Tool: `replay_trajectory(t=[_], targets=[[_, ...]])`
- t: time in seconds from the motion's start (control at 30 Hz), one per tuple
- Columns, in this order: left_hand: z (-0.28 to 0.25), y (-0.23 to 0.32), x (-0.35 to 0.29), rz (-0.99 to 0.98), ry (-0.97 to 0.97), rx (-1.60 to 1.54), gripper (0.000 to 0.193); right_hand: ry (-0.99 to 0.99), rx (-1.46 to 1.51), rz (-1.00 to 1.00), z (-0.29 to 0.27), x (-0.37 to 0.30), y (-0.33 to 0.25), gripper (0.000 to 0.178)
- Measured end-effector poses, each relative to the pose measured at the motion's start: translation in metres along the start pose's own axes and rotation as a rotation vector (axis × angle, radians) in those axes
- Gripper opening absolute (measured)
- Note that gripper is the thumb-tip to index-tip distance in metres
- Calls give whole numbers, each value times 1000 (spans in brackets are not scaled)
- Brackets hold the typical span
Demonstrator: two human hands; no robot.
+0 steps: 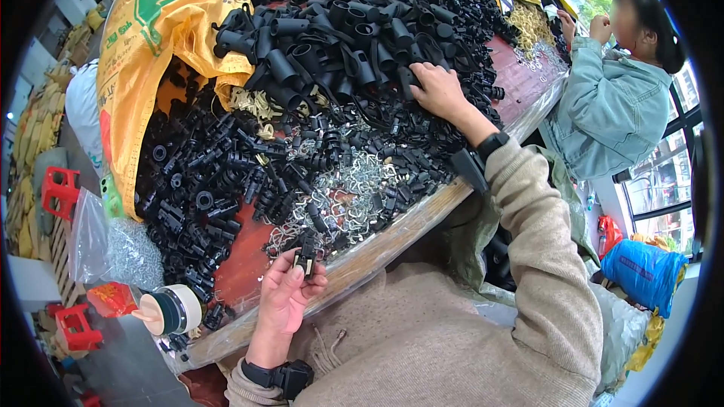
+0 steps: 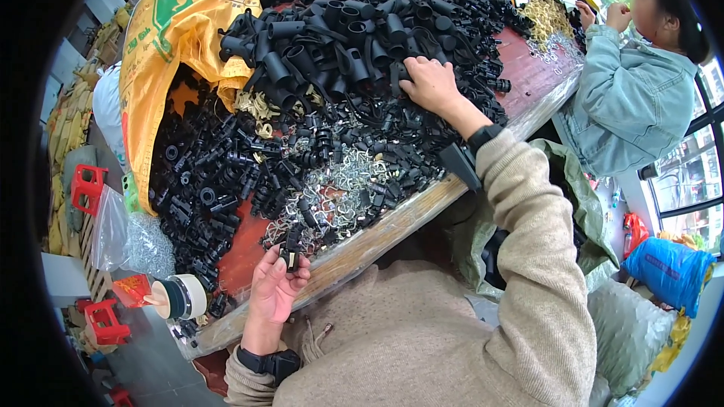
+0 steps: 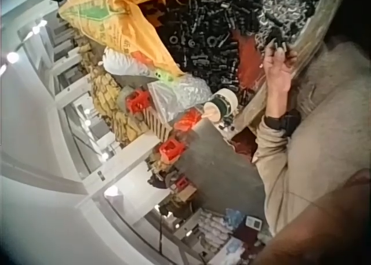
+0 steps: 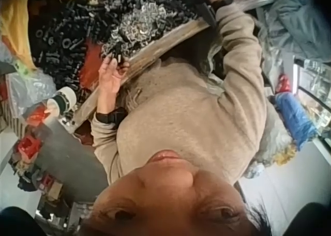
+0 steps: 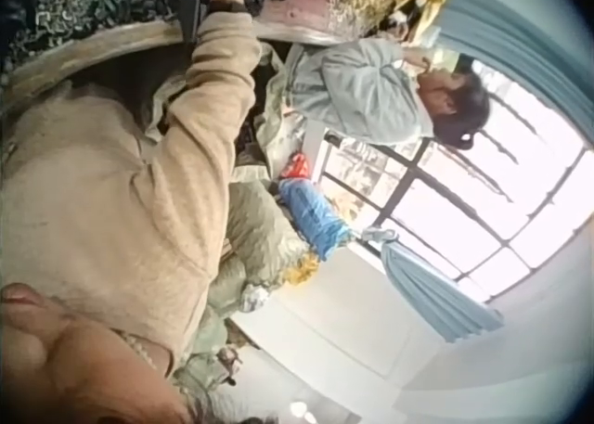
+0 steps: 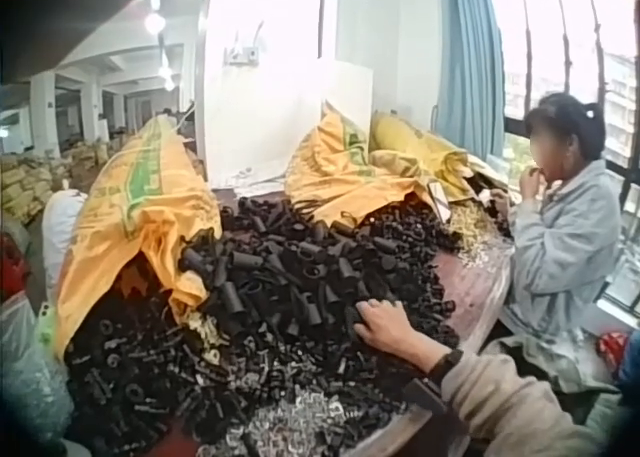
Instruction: The person assembles components by hand, picking up a black plastic housing and a small beige part from the table. They insert the beige part into the housing, then press a black plastic sleeve over the assembly before setting it aside.
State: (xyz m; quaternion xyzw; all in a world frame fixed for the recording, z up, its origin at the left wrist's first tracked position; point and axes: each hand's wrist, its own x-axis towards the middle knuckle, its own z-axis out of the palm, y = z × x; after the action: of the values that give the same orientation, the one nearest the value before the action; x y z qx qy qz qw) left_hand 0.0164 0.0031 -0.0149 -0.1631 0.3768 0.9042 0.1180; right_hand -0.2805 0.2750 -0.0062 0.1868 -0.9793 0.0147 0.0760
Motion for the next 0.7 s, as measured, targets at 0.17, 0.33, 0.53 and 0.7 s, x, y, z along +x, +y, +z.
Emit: replay_trajectory(t=[0.17, 0.33, 0.53, 0.7], targets=[[-1, 0, 0, -6, -9, 12, 30, 244, 196, -252, -23, -31, -32, 36], [-2, -2, -2, 4, 13, 4, 28, 6, 698, -505, -44, -55, -76, 34], [0, -3, -2, 12, 15, -5, 30, -310, 952, -594, -53, -81, -116, 40], [-5, -3, 1, 27, -12, -34, 32, -587, 1352, -259, -51, -82, -118, 44]])
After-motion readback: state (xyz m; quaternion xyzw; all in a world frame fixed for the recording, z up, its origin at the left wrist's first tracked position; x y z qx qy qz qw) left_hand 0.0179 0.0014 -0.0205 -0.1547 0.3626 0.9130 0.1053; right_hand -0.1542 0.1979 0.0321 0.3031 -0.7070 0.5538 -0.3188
